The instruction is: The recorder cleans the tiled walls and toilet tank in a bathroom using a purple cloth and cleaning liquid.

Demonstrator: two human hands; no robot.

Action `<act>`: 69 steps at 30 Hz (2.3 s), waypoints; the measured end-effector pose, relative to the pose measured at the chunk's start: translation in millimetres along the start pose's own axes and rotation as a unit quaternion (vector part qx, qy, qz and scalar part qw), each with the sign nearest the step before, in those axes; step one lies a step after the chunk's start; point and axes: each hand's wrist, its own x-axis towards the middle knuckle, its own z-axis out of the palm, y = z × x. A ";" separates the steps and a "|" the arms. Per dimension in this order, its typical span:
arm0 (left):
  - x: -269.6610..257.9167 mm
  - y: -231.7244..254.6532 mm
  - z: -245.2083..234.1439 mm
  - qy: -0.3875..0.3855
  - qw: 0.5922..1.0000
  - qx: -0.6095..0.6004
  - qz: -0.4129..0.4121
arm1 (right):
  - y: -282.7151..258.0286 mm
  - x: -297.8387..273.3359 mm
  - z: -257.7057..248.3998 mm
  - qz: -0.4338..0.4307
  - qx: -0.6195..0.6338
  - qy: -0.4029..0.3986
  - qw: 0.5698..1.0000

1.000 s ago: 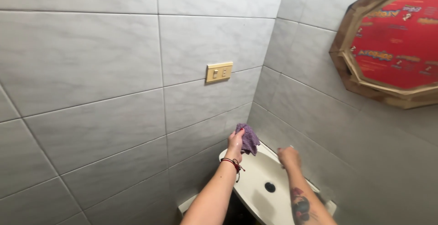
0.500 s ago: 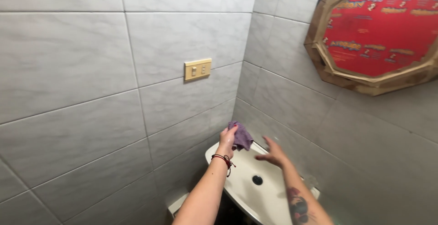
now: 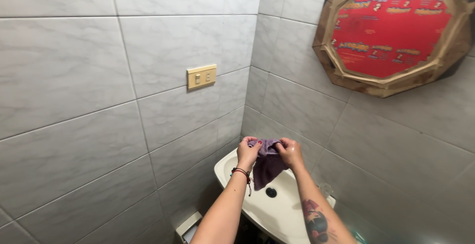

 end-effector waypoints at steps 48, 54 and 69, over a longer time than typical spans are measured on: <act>6.5 49.0 57.6 -0.240 0.879 -0.406 -0.065 | 90.2 -13.0 -20.6 0.239 0.397 -0.113 0.879; -37.4 25.9 43.7 -0.219 0.975 -0.033 -0.028 | 57.8 1.2 -14.5 0.225 0.454 -0.130 0.852; 17.9 -22.1 4.7 -0.010 0.981 -0.173 -0.085 | 32.8 -15.5 -67.1 0.240 0.304 -0.105 0.916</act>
